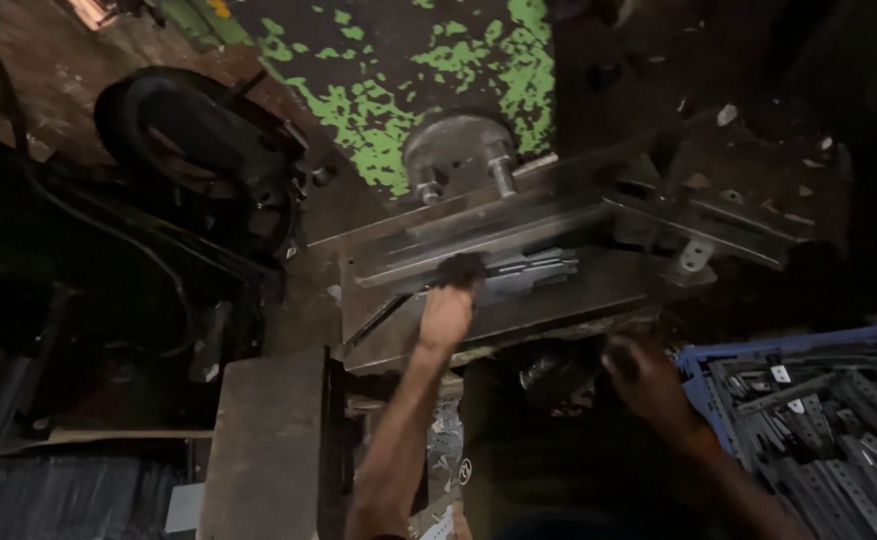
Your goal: Placing metal plates into an industrial press machine for stamping and then removing them.
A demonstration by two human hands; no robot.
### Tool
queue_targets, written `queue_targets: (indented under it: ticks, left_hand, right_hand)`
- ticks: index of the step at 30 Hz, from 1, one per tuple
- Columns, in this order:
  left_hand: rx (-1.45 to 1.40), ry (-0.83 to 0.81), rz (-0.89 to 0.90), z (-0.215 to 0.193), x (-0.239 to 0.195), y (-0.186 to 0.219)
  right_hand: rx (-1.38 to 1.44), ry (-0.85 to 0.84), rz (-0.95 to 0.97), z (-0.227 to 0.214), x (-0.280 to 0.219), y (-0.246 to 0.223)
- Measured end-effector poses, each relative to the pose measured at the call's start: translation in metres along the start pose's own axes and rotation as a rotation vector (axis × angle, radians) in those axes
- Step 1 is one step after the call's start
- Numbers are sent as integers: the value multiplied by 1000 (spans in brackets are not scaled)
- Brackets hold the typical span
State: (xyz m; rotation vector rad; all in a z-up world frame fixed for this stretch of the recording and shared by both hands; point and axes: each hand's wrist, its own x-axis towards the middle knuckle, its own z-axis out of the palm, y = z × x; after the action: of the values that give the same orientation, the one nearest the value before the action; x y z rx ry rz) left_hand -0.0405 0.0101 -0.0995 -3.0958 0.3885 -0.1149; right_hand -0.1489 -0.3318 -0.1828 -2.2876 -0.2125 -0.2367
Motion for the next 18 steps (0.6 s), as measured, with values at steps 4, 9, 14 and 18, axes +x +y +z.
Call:
queue_targets:
  ticks: [4, 9, 14, 18]
  left_hand:
    - [-137, 469, 249, 8, -10, 7]
    - [-267, 218, 254, 11, -17, 13]
    - [-152, 385, 253, -4, -27, 18]
    - [-51, 511, 372, 8, -28, 2]
  right_hand:
    - [-55, 188, -337, -38, 80, -83]
    - [-139, 204, -625, -22, 173, -152]
    - [-435, 274, -833, -13, 235, -200]
    - [-527, 141, -780, -11, 217, -172]
